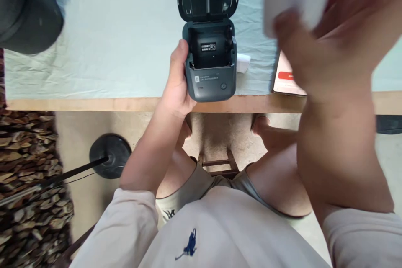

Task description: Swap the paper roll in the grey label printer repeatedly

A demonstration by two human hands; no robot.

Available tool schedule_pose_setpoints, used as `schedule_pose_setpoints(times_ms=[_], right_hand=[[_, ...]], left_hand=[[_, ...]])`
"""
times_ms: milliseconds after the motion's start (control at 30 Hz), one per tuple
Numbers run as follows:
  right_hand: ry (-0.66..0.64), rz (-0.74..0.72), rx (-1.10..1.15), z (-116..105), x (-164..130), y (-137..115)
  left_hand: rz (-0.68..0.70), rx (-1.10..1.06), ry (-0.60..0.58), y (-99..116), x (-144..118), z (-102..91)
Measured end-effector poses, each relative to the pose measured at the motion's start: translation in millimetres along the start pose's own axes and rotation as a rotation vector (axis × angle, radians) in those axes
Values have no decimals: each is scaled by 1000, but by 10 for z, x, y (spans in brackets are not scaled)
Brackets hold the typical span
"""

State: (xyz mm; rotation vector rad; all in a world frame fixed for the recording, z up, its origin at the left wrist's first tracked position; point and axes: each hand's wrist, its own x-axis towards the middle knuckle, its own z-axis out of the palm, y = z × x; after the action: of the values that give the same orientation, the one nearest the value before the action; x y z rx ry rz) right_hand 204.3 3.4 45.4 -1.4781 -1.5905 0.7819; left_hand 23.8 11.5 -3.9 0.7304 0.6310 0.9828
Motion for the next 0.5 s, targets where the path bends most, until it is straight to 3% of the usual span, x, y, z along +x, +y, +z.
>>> schedule_pose_setpoints(times_ms=[33,100,267,500], right_hand=[[76,-155,-99,37,-45,-38],[93,-336,-335,87,-127,-99],[-35,-319,-746,126,-208,-150],[-122,-304,-760,185,-190,-110]], left_hand=[[-8,-4,-5,-13,-3,15],[-39,5,-7,-34,-13,47],[-35,4,-13,-75,-43,112],[4,77,-42,-86,-65,101]])
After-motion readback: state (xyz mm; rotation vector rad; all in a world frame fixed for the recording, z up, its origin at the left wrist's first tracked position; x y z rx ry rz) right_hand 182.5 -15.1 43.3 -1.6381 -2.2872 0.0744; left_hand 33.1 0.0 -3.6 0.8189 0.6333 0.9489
